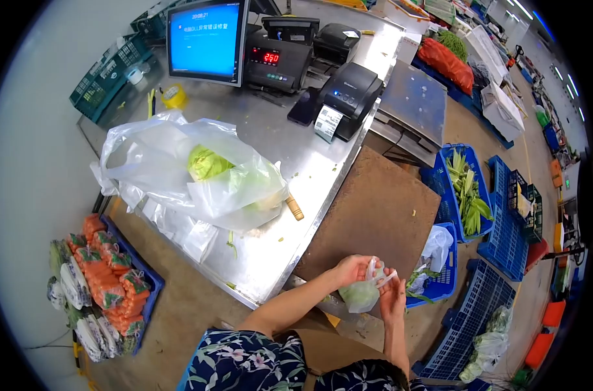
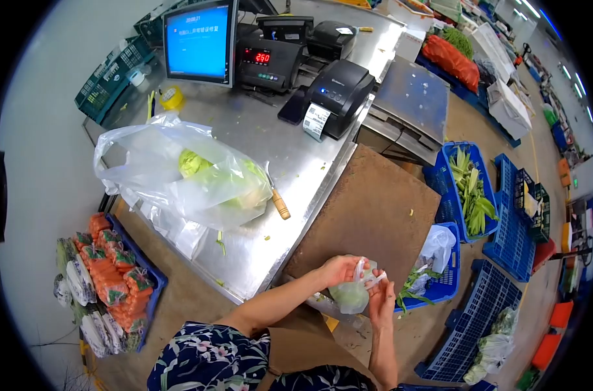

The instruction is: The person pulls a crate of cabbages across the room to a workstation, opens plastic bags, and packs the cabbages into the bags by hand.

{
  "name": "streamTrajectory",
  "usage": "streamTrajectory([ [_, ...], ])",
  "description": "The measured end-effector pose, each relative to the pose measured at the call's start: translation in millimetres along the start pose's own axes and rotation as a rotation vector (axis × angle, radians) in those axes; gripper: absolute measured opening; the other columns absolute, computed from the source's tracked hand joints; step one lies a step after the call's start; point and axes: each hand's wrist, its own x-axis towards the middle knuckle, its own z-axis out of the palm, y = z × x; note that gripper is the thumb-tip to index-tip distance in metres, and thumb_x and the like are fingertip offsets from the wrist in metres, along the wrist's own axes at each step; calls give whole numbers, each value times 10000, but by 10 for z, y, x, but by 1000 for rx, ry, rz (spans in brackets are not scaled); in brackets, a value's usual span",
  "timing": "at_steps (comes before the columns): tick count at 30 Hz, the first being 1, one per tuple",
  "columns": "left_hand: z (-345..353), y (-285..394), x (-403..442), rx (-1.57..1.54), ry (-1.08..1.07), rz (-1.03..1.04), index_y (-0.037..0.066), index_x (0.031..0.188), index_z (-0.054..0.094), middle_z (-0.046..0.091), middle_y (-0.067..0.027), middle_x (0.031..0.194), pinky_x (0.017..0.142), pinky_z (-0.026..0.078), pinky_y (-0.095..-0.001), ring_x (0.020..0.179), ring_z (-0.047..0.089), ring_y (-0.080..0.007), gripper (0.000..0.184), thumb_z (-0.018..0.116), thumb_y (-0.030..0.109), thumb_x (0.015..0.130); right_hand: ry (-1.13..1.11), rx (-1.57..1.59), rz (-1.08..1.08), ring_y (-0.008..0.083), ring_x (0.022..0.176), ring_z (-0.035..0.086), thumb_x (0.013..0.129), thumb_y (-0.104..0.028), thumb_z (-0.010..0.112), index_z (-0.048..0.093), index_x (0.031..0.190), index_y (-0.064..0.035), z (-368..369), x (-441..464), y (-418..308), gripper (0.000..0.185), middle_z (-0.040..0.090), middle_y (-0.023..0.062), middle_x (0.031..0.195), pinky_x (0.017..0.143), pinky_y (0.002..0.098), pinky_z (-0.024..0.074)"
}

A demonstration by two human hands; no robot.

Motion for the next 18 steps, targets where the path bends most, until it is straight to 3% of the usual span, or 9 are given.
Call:
streamTrajectory([
  [1,65,-20,-84,101,-22,18,27,1149,535,631,-54,997,774,490,-261,858,612,-141,282,528,130,886,-54,-65,28,161,995,514,936,-463,411,426,1256,8,19,-19,41,570,507,71,1218,900,307,395],
  [4,54,-129,-85,355,-19,-22,92,1227,521,634,-32,993,772,503,-277,878,615,-115,354,545,139,876,-70,-178,43,169,1091,493,929,-494,396,441,1268,-19,-61,-14,188,585,502,71,1235,933,321,384],
  [8,102,-116,-100,406,30,-73,78,1173,553,628,-46,1030,766,497,-251,857,622,-125,313,560,93,860,0,-291,30,105,965,495,957,-440,375,459,1248,-3,35,-23,194,532,527,43,1167,862,264,392],
  [12,-11,-174,-28,493,-15,-27,67,1083,586,636,-46,998,720,484,-248,811,622,-130,255,574,80,828,-5,-324,35,100,945,497,944,-346,469,484,1213,34,11,40,193,465,537,49,1133,845,255,394],
  [14,12,-174,-39,661,-36,121,60,1011,607,658,-58,930,680,482,-260,757,621,-132,212,579,68,801,15,-392,4,97,911,499,933,-285,515,489,1202,55,125,12,197,434,545,50,1104,825,252,400],
  [15,27,-182,-60,742,-46,194,57,976,617,668,-65,896,660,480,-266,729,620,-133,191,582,62,788,7,-392,7,85,862,488,894,-185,583,498,1207,54,164,24,156,403,542,31,1067,763,233,399],
  [18,306,37,-271,1416,352,613,49,881,640,664,-103,767,616,477,-291,655,616,-157,149,577,46,746,-47,-765,-72,83,798,484,848,-132,624,539,1169,39,-48,68,118,374,553,7,997,703,214,389],
])
